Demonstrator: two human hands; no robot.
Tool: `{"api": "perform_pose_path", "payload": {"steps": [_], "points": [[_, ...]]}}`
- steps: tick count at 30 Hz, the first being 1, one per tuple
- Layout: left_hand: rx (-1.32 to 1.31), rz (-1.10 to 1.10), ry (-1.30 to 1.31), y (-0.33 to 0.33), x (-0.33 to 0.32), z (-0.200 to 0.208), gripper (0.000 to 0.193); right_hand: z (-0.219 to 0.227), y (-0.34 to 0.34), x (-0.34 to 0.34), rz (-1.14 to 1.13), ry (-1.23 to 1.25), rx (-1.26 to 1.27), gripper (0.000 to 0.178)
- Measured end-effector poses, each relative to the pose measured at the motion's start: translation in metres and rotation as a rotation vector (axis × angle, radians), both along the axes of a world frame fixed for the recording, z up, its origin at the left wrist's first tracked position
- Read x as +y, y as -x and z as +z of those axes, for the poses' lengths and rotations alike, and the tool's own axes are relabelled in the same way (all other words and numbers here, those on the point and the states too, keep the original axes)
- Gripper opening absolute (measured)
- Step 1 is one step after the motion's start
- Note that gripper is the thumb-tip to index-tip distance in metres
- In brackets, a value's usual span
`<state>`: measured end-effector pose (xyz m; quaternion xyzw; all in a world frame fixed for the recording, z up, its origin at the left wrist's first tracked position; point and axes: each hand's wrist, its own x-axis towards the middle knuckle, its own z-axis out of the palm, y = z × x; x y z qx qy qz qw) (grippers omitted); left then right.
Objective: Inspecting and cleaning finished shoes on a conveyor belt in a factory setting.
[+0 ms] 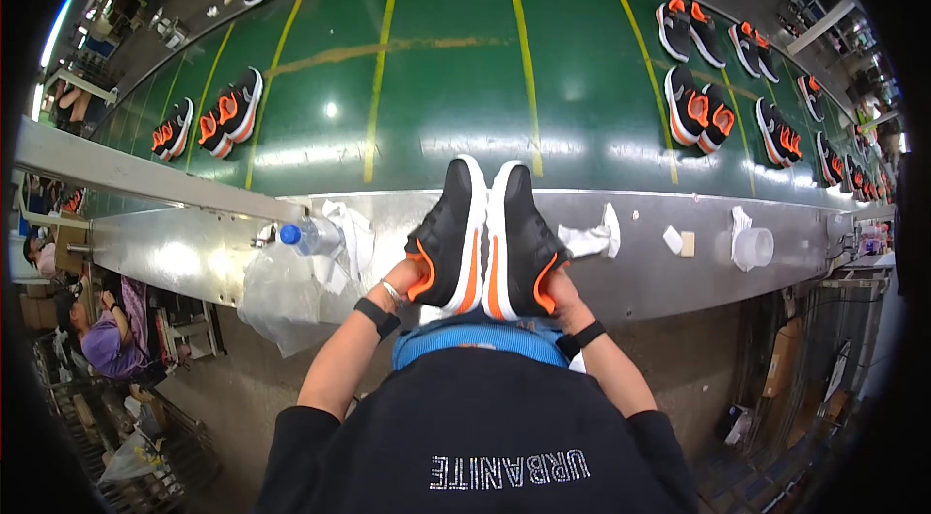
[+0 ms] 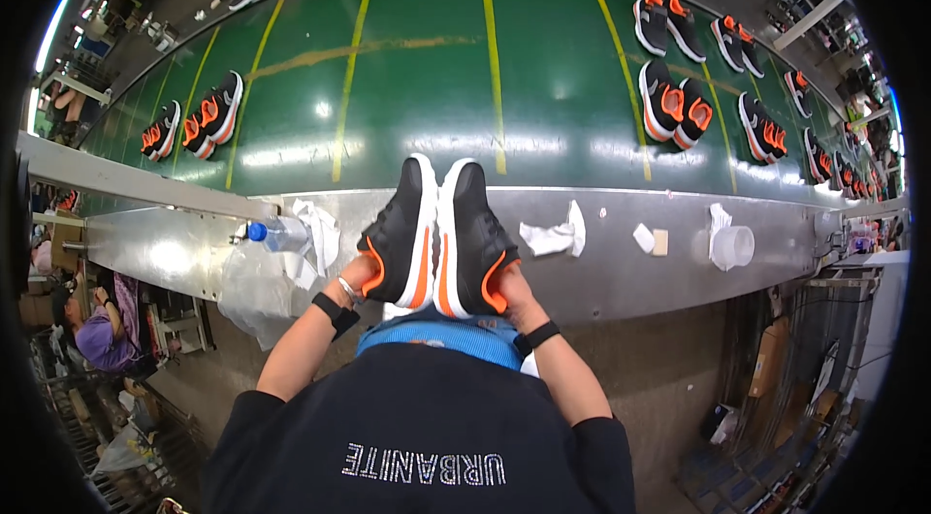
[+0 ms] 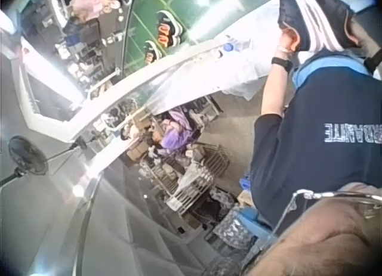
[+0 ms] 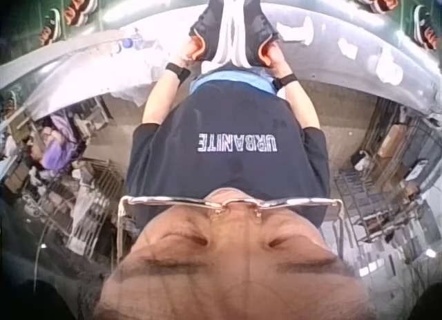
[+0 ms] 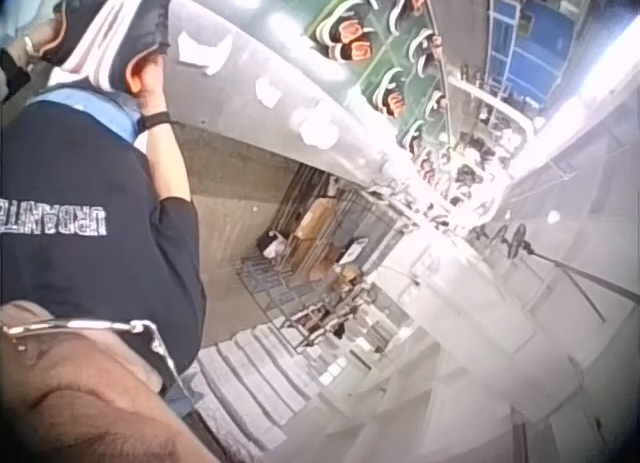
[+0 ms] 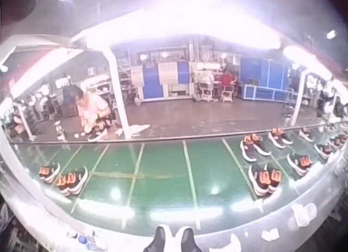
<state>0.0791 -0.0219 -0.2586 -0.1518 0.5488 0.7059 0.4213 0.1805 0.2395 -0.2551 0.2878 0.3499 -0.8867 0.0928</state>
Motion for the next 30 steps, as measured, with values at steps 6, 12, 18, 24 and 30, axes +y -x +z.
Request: {"api": "perform_pose_path", "payload": {"steps": [6, 12, 18, 24, 30], "points": [[-0.098, 0.066, -0.184, -0.002, 0.003, 0.019, 0.023, 0.014, -0.011, -0.003, -0.002, -0.120, 0.071, 0.033], [0.392, -0.201, 0.064, 0.004, -0.019, 0.021, 0.028, 0.012, -0.014, 0.010, 0.220, -0.751, 0.378, 0.040], [0.726, -0.201, 0.084, 0.005, -0.030, 0.045, 0.063, 0.046, -0.015, 0.008, 0.144, -0.805, 0.427, 0.055], [1.094, -0.209, 0.479, 0.002, -0.039, 0.068, 0.072, 0.052, -0.016, 0.007, 0.175, -1.218, 0.485, 0.064], [1.163, -0.177, 0.599, -0.008, -0.046, 0.074, 0.073, 0.050, -0.015, -0.007, 0.177, -1.376, 0.469, 0.072]]}}
